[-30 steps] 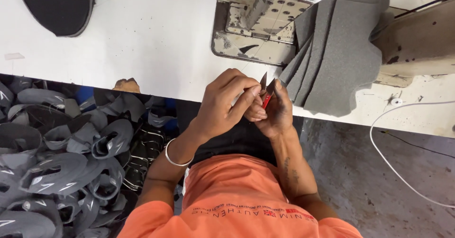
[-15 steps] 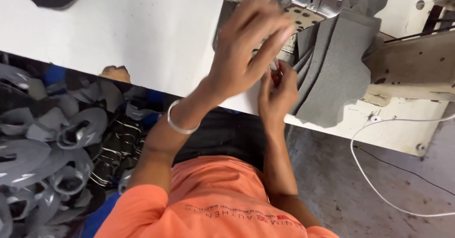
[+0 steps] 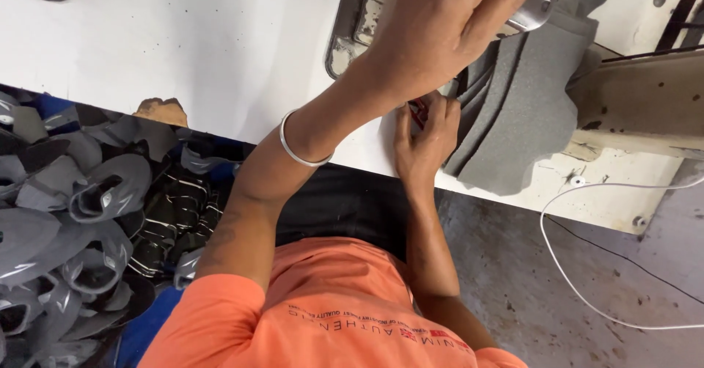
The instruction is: The person uses a sewing machine to stitch gray fabric pieces onto black shoe uppers. They repeatedly pick up a shoe and a fabric piece, align them under the machine's needle, and sew them together before moving the finished item aside.
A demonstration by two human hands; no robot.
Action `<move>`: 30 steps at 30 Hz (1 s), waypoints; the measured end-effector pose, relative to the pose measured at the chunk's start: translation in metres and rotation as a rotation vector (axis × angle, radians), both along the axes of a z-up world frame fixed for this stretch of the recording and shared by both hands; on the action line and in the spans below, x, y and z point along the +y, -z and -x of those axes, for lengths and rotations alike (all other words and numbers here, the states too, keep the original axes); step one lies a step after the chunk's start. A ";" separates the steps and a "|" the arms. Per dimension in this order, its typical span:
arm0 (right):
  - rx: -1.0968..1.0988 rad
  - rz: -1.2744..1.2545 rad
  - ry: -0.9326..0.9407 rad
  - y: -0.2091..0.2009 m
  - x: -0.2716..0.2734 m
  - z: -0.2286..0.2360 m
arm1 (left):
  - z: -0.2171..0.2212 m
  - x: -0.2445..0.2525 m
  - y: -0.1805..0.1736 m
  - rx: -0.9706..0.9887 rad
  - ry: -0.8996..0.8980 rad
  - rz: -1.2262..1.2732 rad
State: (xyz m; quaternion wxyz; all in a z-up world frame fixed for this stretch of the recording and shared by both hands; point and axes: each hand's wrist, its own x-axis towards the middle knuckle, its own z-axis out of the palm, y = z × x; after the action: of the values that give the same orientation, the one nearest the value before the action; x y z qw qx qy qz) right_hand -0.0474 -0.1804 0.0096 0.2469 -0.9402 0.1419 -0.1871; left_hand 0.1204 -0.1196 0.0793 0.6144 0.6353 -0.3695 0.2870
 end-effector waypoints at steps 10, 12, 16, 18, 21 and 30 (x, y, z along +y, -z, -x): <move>0.011 -0.013 -0.009 0.002 -0.001 -0.001 | -0.006 -0.002 0.005 0.033 0.126 0.049; 0.009 0.006 -0.012 -0.001 -0.001 -0.002 | -0.007 -0.003 0.004 0.036 0.141 0.065; 0.011 -0.017 -0.008 -0.002 0.000 -0.003 | -0.007 -0.004 0.003 0.040 0.115 0.041; 0.011 -0.019 -0.010 0.001 -0.002 -0.003 | -0.006 -0.003 0.000 0.021 0.091 0.041; 0.009 0.012 -0.015 0.003 -0.003 -0.002 | -0.005 0.002 -0.008 -0.011 0.071 0.045; 0.020 -0.008 -0.008 0.002 -0.002 -0.001 | -0.003 -0.002 0.003 0.024 0.094 0.013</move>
State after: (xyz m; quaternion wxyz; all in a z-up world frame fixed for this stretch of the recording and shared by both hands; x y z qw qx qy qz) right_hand -0.0467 -0.1823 0.0074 0.2499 -0.9416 0.1411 -0.1762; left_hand 0.1233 -0.1212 0.0762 0.6356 0.6166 -0.3899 0.2525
